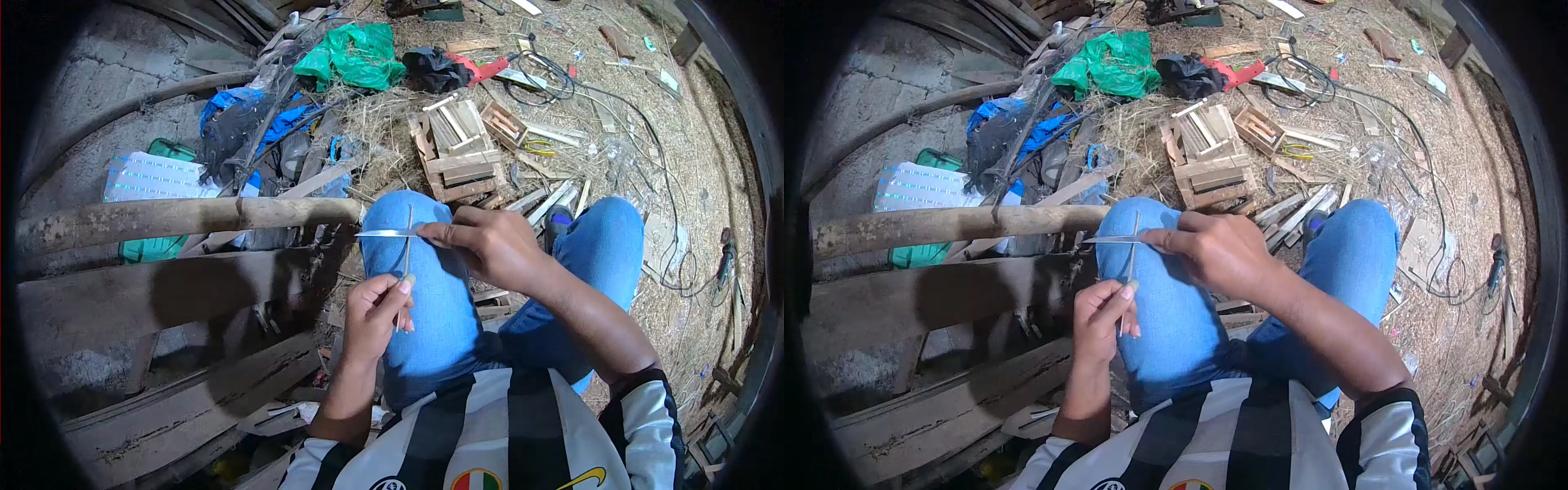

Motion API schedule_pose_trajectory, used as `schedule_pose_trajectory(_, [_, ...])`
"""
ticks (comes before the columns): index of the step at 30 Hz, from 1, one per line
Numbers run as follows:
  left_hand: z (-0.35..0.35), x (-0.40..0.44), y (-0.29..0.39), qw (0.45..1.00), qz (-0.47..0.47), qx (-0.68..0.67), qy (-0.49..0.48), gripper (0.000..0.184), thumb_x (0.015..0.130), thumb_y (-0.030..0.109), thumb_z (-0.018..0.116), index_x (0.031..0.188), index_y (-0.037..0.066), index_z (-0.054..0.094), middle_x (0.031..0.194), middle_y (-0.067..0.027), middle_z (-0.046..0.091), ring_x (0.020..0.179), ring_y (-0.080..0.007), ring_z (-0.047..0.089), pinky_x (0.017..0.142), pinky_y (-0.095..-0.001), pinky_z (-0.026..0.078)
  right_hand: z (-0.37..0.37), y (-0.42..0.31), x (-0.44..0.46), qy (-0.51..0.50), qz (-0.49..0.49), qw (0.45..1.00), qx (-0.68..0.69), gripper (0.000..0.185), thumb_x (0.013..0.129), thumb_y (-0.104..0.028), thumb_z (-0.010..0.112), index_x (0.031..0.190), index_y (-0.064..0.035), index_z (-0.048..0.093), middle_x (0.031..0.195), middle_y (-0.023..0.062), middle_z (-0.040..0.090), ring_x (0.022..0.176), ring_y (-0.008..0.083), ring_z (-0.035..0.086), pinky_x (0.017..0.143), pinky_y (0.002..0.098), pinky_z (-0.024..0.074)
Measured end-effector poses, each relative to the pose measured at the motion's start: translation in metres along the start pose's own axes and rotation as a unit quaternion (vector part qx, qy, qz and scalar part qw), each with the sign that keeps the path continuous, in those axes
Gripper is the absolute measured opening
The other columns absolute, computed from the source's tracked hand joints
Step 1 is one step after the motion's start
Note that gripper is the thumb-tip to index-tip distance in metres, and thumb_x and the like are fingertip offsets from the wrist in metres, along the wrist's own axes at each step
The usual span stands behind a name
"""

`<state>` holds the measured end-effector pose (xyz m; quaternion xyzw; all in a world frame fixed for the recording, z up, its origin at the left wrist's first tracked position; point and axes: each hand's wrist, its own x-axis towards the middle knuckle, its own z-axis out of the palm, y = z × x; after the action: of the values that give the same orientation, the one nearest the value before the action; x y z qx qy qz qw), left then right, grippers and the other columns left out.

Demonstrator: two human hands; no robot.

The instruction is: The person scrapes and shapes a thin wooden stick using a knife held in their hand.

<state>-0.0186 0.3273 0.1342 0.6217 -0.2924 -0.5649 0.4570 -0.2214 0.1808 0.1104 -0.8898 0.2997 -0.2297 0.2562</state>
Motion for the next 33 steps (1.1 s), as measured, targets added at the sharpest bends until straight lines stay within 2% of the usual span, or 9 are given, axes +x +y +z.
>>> schedule_pose_trajectory(2, [0.002, -0.001, 0.0, 1.0, 0.001, -0.01, 0.003, 0.032, 0.101, 0.018, 0.066, 0.074, 0.002, 0.062, 0.064, -0.0015, 0.058, 0.049, -0.0066, 0.052, 0.047, -0.026, 0.049, 0.001, -0.002, -0.003, -0.001, 0.0, 1.0, -0.003, 0.05, 0.078, -0.005, 0.071, 0.124, -0.0243, 0.075, 0.082, 0.0061, 0.065, 0.068, 0.0292, 0.068, 0.056, 0.0429, 0.0539])
schedule_pose_trajectory(6, [0.0, 0.0, -0.003, 1.0, 0.009, 0.002, 0.005, 0.029, 0.099, 0.017, 0.066, 0.077, -0.001, 0.065, 0.064, -0.0049, 0.06, 0.046, -0.0112, 0.054, 0.046, -0.0262, 0.046, -0.002, -0.013, -0.002, -0.013, -0.028, 0.999, 0.014, 0.04, 0.088, -0.018, 0.074, 0.127, -0.0273, 0.074, 0.077, 0.0053, 0.059, 0.066, 0.0281, 0.066, 0.054, 0.0423, 0.0519])
schedule_pose_trajectory(9, [0.002, 0.0, 0.001, 1.0, 0.01, -0.005, 0.017, 0.031, 0.101, 0.018, 0.067, 0.075, 0.002, 0.063, 0.064, -0.0014, 0.058, 0.048, -0.0067, 0.053, 0.046, -0.0258, 0.048, 0.0, -0.002, 0.002, -0.02, 0.001, 1.0, 0.008, 0.045, 0.086, -0.016, 0.074, 0.129, -0.0283, 0.073, 0.078, 0.0052, 0.059, 0.067, 0.0281, 0.066, 0.054, 0.0427, 0.0517])
schedule_pose_trajectory(14, [0.0, 0.0, -0.004, 1.0, 0.012, -0.009, -0.004, 0.03, 0.101, 0.017, 0.066, 0.075, 0.002, 0.063, 0.065, -0.0018, 0.058, 0.049, -0.0068, 0.053, 0.047, -0.0253, 0.048, 0.002, 0.005, -0.005, 0.004, -0.009, 1.0, -0.02, 0.052, 0.077, -0.007, 0.072, 0.125, -0.0257, 0.074, 0.081, 0.0057, 0.063, 0.067, 0.0296, 0.067, 0.054, 0.0427, 0.0539])
schedule_pose_trajectory(15, [-0.001, -0.003, -0.004, 1.0, 0.014, -0.013, -0.004, 0.03, 0.101, 0.017, 0.066, 0.075, 0.002, 0.063, 0.065, -0.0019, 0.058, 0.049, -0.0069, 0.053, 0.048, -0.025, 0.048, 0.001, 0.012, 0.0, 0.008, 0.02, 0.999, -0.028, 0.051, 0.078, -0.007, 0.072, 0.125, -0.0262, 0.074, 0.084, 0.0059, 0.065, 0.068, 0.0301, 0.067, 0.055, 0.0423, 0.0541])
schedule_pose_trajectory(23, [0.003, -0.003, -0.001, 0.999, 0.032, 0.013, 0.028, 0.032, 0.101, 0.019, 0.067, 0.076, 0.001, 0.063, 0.059, -0.0013, 0.055, 0.047, -0.0071, 0.05, 0.046, -0.0256, 0.049, -0.009, -0.018, -0.006, -0.033, -0.021, 0.999, -0.017, 0.054, 0.078, -0.01, 0.073, 0.129, -0.0283, 0.072, 0.081, 0.004, 0.061, 0.069, 0.0268, 0.067, 0.054, 0.041, 0.0532])
schedule_pose_trajectory(27, [0.002, 0.004, 0.004, 1.0, 0.001, 0.017, 0.023, 0.032, 0.101, 0.02, 0.067, 0.076, -0.001, 0.064, 0.057, -0.0023, 0.053, 0.045, -0.009, 0.05, 0.043, -0.0266, 0.047, -0.001, -0.016, -0.011, -0.035, -0.051, 0.998, -0.006, 0.056, 0.077, -0.008, 0.074, 0.129, -0.0278, 0.072, 0.08, 0.0034, 0.061, 0.069, 0.0262, 0.067, 0.054, 0.0406, 0.0531])
schedule_pose_trajectory(30, [0.002, 0.004, 0.002, 1.0, -0.004, 0.016, 0.016, 0.032, 0.1, 0.02, 0.068, 0.076, -0.002, 0.065, 0.056, -0.0031, 0.053, 0.043, -0.0109, 0.051, 0.041, -0.0275, 0.046, 0.001, -0.004, -0.007, -0.015, -0.007, 0.999, -0.028, 0.052, 0.079, -0.019, 0.075, 0.13, -0.0301, 0.071, 0.082, 0.003, 0.061, 0.069, 0.0252, 0.068, 0.055, 0.0416, 0.0551])
schedule_pose_trajectory(33, [0.002, 0.006, 0.001, 1.0, 0.006, 0.022, 0.006, 0.033, 0.101, 0.02, 0.066, 0.076, -0.001, 0.064, 0.056, -0.0028, 0.052, 0.043, -0.0113, 0.051, 0.041, -0.0276, 0.046, 0.003, -0.015, -0.01, 0.003, -0.063, 0.998, -0.002, 0.055, 0.078, -0.012, 0.076, 0.13, -0.027, 0.072, 0.081, 0.0035, 0.061, 0.065, 0.0255, 0.066, 0.052, 0.0408, 0.0526])
